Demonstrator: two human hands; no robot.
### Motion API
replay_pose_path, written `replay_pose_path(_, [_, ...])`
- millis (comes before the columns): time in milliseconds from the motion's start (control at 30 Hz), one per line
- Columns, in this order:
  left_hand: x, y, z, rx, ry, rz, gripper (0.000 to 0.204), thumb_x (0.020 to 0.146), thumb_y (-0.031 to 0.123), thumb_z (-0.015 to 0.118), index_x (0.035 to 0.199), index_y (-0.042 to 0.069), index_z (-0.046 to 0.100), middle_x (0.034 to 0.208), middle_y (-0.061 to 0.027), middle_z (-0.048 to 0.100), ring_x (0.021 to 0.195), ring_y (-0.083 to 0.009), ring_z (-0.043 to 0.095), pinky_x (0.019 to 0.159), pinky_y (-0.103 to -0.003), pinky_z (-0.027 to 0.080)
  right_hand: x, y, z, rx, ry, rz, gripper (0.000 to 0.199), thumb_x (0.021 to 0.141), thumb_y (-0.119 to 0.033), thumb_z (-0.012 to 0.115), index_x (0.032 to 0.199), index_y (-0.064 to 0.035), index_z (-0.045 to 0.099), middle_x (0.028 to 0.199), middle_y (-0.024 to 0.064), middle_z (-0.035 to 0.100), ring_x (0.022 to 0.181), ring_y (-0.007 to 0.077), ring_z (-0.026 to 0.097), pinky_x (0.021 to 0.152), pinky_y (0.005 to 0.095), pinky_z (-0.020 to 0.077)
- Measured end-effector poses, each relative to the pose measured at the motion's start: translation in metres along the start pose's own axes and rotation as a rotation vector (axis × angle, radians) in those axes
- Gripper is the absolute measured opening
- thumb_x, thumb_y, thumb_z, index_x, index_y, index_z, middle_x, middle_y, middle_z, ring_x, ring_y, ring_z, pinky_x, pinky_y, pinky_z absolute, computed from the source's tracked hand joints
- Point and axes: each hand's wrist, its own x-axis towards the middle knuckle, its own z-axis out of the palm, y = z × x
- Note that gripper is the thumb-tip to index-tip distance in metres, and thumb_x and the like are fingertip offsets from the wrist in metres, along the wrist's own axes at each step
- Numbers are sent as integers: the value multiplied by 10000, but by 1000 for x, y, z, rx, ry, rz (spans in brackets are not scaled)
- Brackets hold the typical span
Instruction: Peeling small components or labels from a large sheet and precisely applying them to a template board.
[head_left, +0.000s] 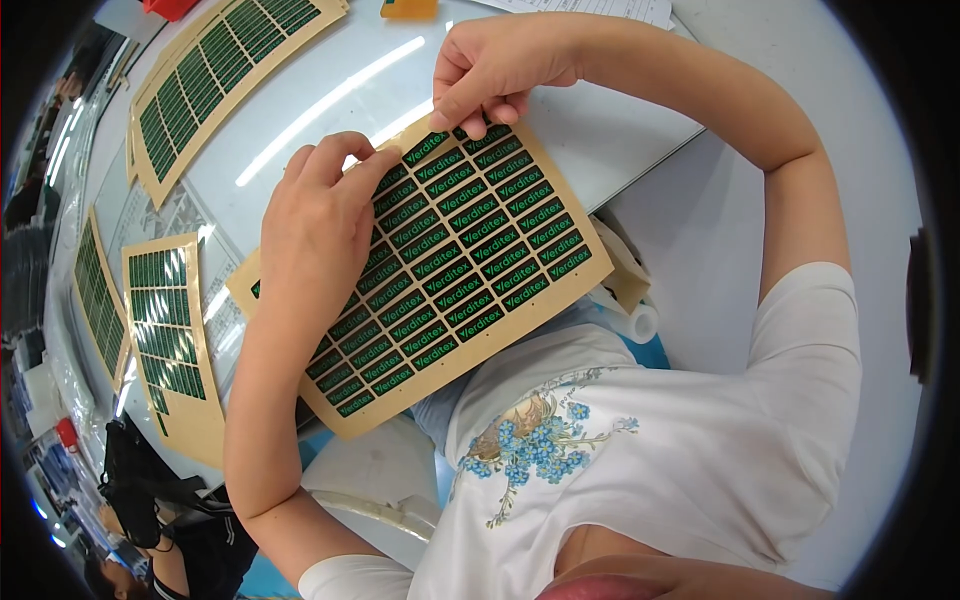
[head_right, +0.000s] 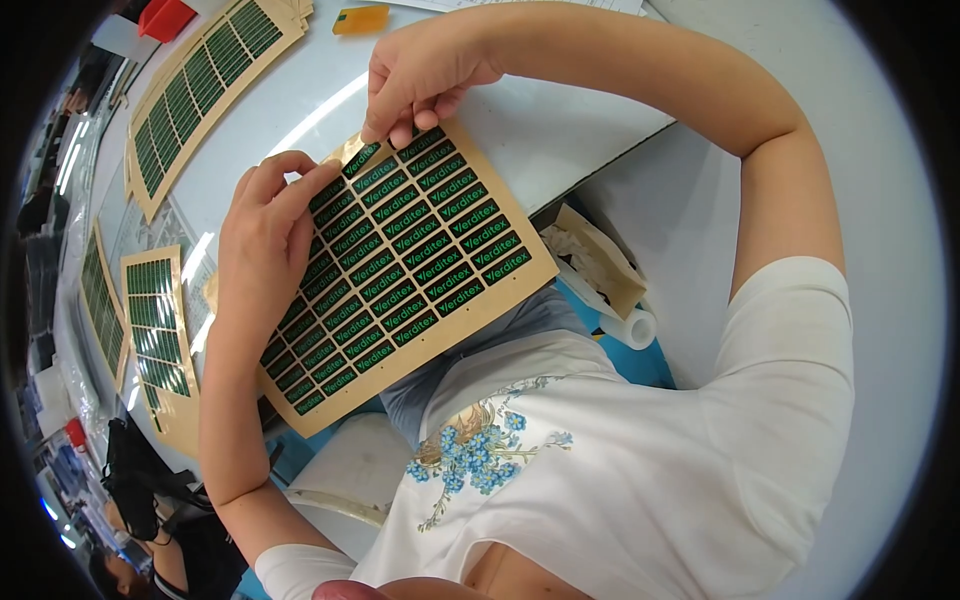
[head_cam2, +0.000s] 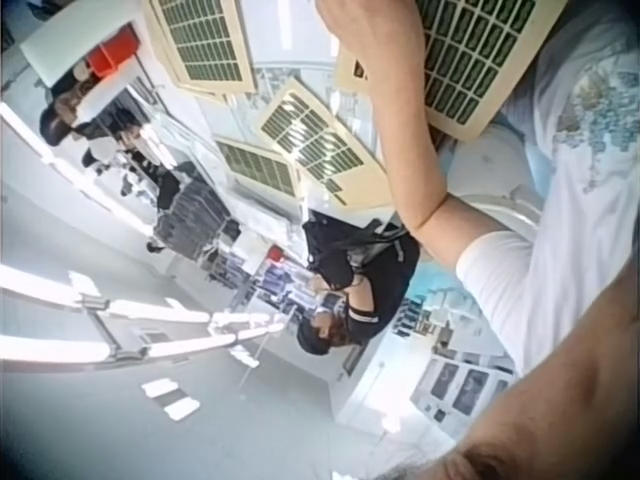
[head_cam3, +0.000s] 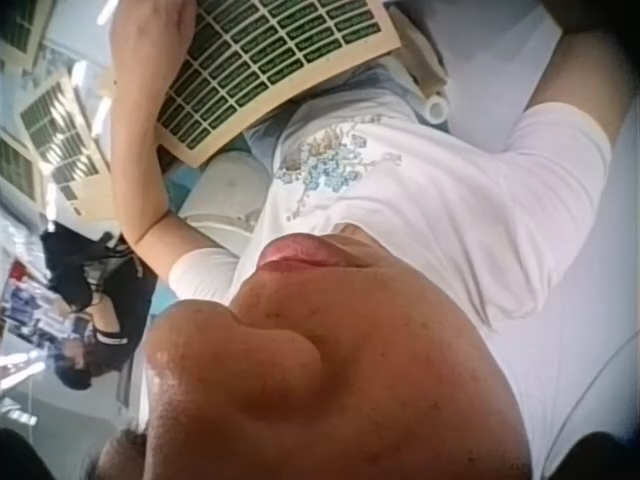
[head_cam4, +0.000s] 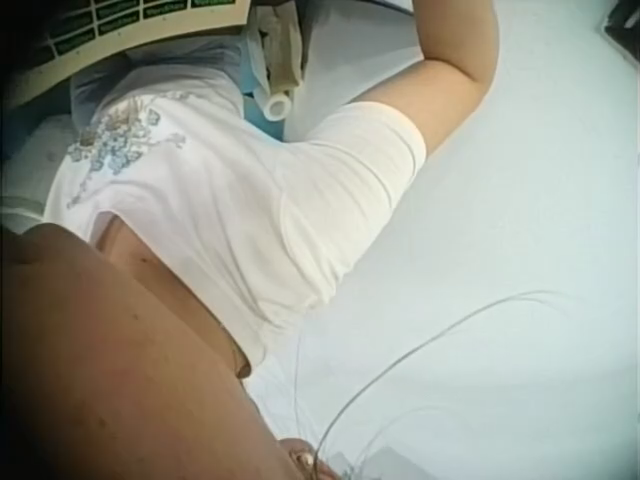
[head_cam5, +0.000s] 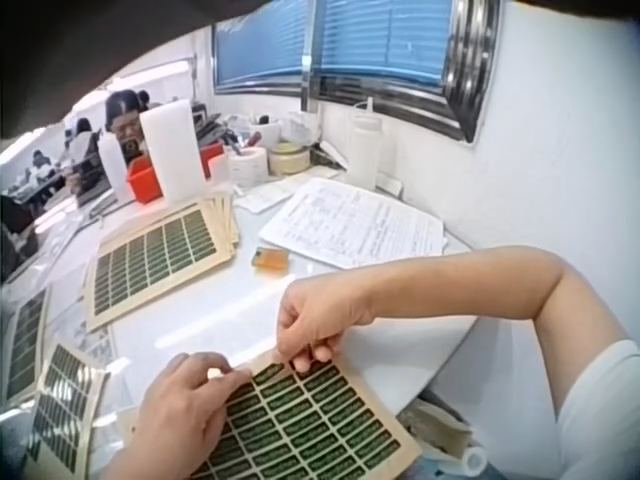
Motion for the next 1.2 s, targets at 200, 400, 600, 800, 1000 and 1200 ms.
replay_pose_path(200, [0, -1, 1, -9, -9, -8, 383, 746, -64, 622, 1096, 78, 684, 1059, -62, 606, 909, -254, 582, 797, -372, 509, -1, -3, 0, -47, 22, 13, 170, 881, -182, 660, 797, -37, 686, 683, 6, 674, 516, 56, 548, 496, 196, 431])
replay_pose_path(400, [-1, 0, -1, -14, -29, -23, 398, 746, -63, 623, 1113, 82, 680, 1079, -59, 604, 920, -257, 578, 798, -377, 506, 1, -5, 1, -91, 34, -7, 171, 871, -164, 662, 781, -20, 681, 677, 22, 675, 517, 75, 559, 497, 210, 441])
replay_pose_path(600, [0, 2, -1, -3, -21, -28, 437, 743, -67, 619, 1142, 102, 675, 1084, -62, 606, 905, -251, 582, 797, -372, 504, 1, -6, 3, -118, 47, -23, 180, 862, -162, 666, 762, -12, 678, 662, 33, 672, 493, 89, 555, 489, 227, 450])
replay_pose_path(800, [0, 5, 2, 98, -67, 16, 454, 761, -21, 613, 1185, 131, 671, 1090, -53, 611, 893, -234, 587, 785, -353, 498, -6, -16, 9, -247, 116, -18, 180, 857, -151, 657, 777, 7, 686, 668, 44, 676, 509, 101, 581, 498, 233, 469])
replay_pose_path(1000, [-1, 4, 1, 198, -73, 78, 445, 780, 38, 608, 1209, 143, 660, 1119, -40, 602, 915, -217, 576, 816, -353, 479, -10, -16, 1, -221, 96, -13, 186, 868, -152, 651, 820, 20, 706, 682, 51, 689, 506, 91, 587, 467, 219, 453])
replay_pose_path(1200, [-1, 5, -2, 250, -95, 112, 452, 794, 63, 602, 1239, 134, 639, 1151, -30, 593, 938, -209, 563, 842, -342, 463, -27, -4, -19, 56, -33, 35, 193, 880, -178, 660, 899, 4, 723, 744, 58, 717, 490, 43, 557, 440, 169, 401])
